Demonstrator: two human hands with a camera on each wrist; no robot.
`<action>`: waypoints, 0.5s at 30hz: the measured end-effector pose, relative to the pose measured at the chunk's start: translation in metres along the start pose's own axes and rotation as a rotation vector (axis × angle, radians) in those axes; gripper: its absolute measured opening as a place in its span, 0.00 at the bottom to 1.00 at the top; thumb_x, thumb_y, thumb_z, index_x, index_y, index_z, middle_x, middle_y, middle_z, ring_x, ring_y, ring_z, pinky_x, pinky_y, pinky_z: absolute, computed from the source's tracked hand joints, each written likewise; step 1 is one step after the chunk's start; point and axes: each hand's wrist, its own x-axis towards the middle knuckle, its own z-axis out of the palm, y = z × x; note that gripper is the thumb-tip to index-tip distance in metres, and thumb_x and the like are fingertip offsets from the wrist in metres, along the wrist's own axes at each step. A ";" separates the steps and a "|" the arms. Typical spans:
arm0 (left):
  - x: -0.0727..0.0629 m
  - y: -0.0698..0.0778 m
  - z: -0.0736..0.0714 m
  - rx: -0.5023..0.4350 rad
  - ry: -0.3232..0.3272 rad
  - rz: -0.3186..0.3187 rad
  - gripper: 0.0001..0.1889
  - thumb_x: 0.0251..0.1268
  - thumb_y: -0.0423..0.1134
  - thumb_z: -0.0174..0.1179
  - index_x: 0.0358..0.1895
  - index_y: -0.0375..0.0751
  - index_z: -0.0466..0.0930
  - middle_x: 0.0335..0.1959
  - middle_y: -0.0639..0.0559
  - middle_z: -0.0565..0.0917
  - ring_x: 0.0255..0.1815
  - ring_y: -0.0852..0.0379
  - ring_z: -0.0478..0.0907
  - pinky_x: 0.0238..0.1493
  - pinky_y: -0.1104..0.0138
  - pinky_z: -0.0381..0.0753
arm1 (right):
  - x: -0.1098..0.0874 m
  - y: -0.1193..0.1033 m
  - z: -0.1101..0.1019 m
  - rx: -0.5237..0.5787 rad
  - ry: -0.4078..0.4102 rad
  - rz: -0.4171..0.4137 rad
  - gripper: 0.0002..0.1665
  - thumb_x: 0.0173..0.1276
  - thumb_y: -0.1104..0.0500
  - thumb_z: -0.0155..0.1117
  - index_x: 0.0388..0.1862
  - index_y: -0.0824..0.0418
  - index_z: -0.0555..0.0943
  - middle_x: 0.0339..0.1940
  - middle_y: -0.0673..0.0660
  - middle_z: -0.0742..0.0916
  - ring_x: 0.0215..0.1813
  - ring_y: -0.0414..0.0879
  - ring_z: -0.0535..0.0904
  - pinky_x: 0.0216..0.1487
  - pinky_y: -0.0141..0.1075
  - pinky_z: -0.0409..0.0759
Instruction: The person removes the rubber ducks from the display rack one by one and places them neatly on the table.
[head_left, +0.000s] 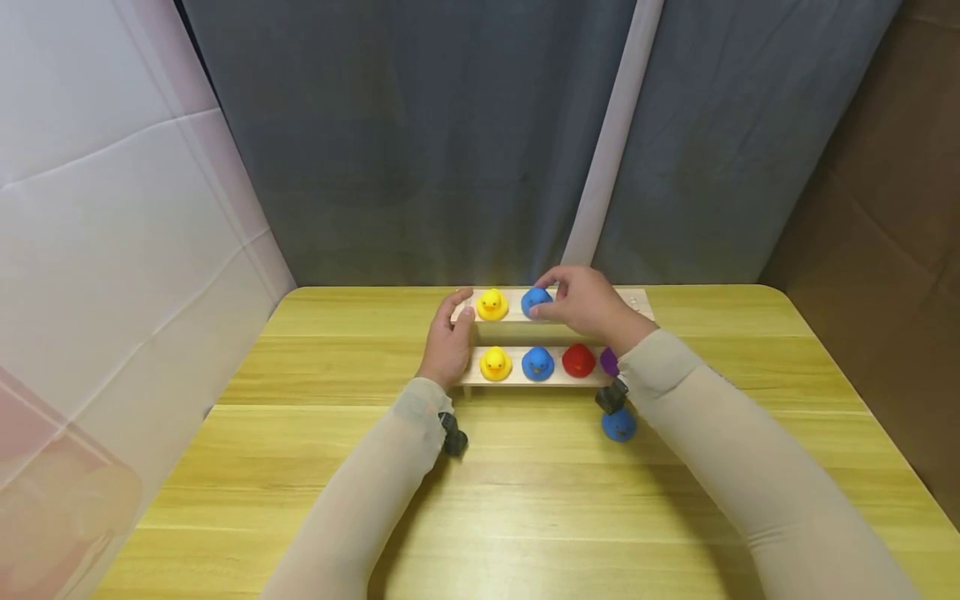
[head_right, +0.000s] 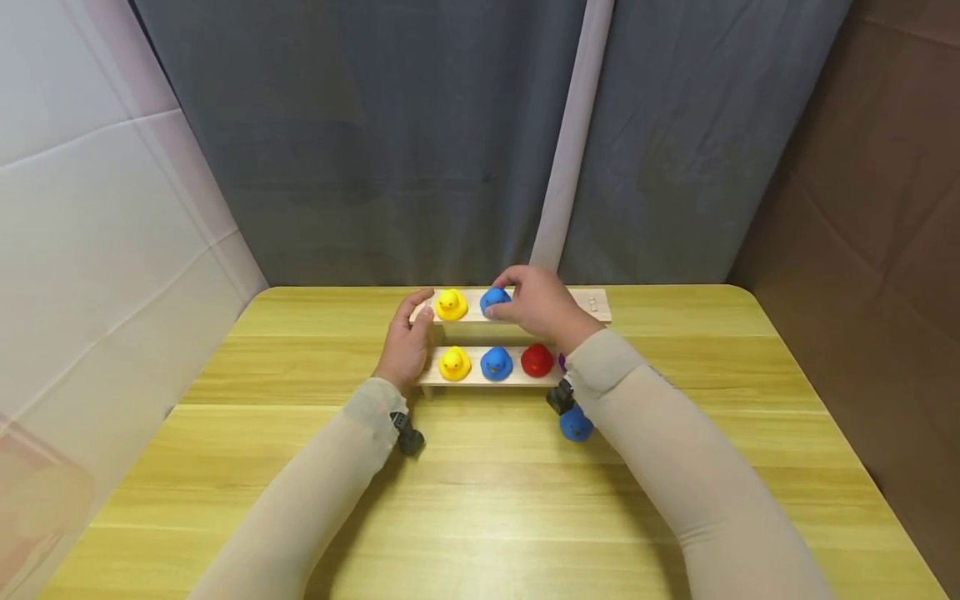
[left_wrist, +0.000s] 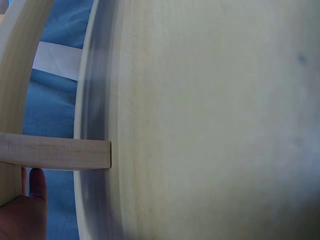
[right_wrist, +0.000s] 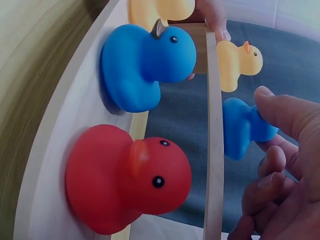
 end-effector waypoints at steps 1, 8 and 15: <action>0.000 0.000 0.000 -0.001 -0.001 0.000 0.22 0.87 0.48 0.45 0.76 0.56 0.69 0.79 0.50 0.68 0.58 0.46 0.72 0.70 0.51 0.69 | -0.001 0.001 0.000 -0.001 0.003 0.002 0.26 0.65 0.49 0.80 0.60 0.51 0.84 0.37 0.59 0.81 0.35 0.54 0.76 0.30 0.38 0.75; 0.000 0.001 0.001 -0.005 -0.002 -0.007 0.22 0.87 0.48 0.45 0.76 0.57 0.69 0.79 0.52 0.67 0.61 0.47 0.71 0.73 0.51 0.67 | -0.007 0.006 -0.006 -0.014 0.004 -0.019 0.27 0.65 0.48 0.80 0.61 0.51 0.85 0.35 0.58 0.80 0.33 0.53 0.75 0.29 0.37 0.74; 0.000 0.001 0.001 0.001 -0.002 0.000 0.21 0.87 0.48 0.46 0.76 0.57 0.70 0.79 0.51 0.67 0.62 0.47 0.70 0.73 0.51 0.66 | -0.019 0.011 -0.011 0.007 0.001 -0.030 0.27 0.65 0.47 0.79 0.61 0.52 0.85 0.34 0.57 0.79 0.33 0.53 0.75 0.29 0.37 0.74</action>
